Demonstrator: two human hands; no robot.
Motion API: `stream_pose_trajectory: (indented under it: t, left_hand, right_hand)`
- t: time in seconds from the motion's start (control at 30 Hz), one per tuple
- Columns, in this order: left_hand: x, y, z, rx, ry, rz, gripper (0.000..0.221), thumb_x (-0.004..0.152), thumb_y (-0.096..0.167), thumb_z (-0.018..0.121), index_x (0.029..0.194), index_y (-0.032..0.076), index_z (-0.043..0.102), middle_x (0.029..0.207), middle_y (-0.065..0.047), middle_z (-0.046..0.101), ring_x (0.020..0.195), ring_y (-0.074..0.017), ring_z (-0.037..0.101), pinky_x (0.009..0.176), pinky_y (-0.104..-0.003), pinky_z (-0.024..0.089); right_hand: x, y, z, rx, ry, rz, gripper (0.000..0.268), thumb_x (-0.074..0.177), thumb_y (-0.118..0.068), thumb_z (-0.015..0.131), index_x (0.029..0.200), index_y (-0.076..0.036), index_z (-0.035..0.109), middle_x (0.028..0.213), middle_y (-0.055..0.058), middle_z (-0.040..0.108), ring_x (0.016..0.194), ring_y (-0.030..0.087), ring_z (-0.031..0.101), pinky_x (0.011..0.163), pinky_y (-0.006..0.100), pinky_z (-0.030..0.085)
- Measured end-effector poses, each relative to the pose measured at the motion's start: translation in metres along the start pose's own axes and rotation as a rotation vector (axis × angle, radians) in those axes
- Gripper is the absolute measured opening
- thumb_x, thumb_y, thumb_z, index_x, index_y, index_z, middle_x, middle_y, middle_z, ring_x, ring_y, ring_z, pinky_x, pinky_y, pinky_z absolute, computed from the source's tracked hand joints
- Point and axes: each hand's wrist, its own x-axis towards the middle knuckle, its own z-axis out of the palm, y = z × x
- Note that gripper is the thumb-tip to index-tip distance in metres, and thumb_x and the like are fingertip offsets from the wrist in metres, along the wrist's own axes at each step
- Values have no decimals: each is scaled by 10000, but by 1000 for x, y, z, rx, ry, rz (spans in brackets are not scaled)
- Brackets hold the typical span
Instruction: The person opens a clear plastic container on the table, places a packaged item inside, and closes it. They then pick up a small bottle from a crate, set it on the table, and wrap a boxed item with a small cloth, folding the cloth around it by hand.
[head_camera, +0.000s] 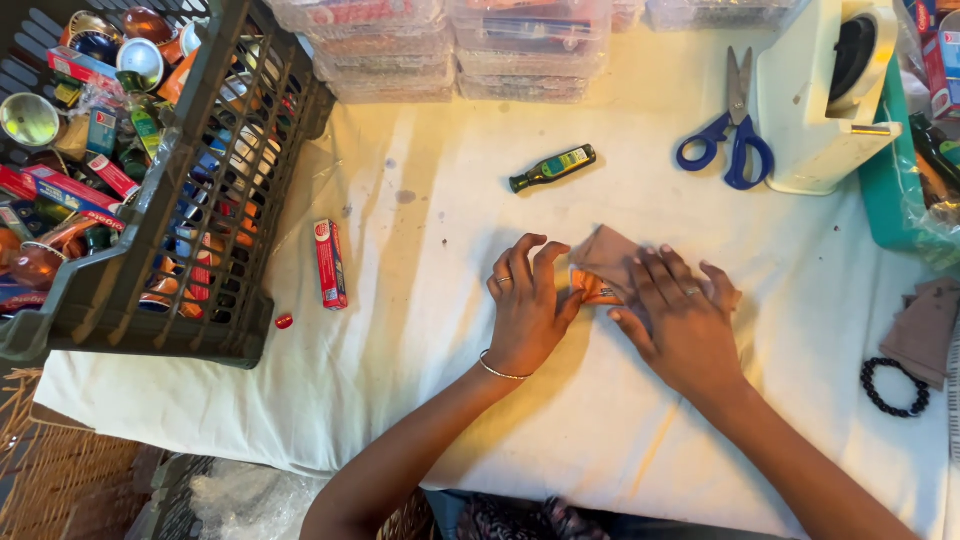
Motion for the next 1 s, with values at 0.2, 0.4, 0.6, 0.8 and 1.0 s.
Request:
stream_pose_trajectory:
  t: [0.2,0.4,0.6,0.8,1.0]
  left_hand:
    - [1,1,1,18,-16,-8,714,774,195,842,1375,150,460,1438,-137,421,1294,-374,392,1006,-534,309]
    - [1,1,0,-6,-5,-1,685,754,183,845,1329,126,478,1439,-139,422,1292,-378,389,1010,-537,305]
    - [0,0,0,-3,-31,-2,571,738,149,820,1213,118,505,1421,-142,427,1308,-376,396,1016,-523,307]
    - [-2,2,0,62,-28,74,388,815,221,767,1157,149,600,1389,-117,452,1282,-367,406,1015,-514,300]
    - [-1,2,-6,-39,-59,87,225,987,291,676,1176,168,669,1329,-54,545,1281,-313,435,1035,-491,309]
  right_hand:
    - [0,-10,5,119,15,-95,635,912,-441,609,1393,-28,570,1440,164,574,1381,307,480,1137,503,329]
    - [5,15,4,146,6,-194,426,908,-276,635,1307,-128,649,1402,65,638,1319,231,567,1078,436,399]
    - [6,40,-8,163,-1,-251,477,842,-181,683,1315,-121,673,1327,57,682,1171,223,662,977,384,504]
    - [3,42,-9,134,38,-281,466,786,-164,735,1246,-103,699,1247,66,719,1017,225,699,897,379,549]
    - [-2,42,2,299,187,-147,271,822,-103,754,1092,-77,741,1074,57,758,864,231,727,780,350,578]
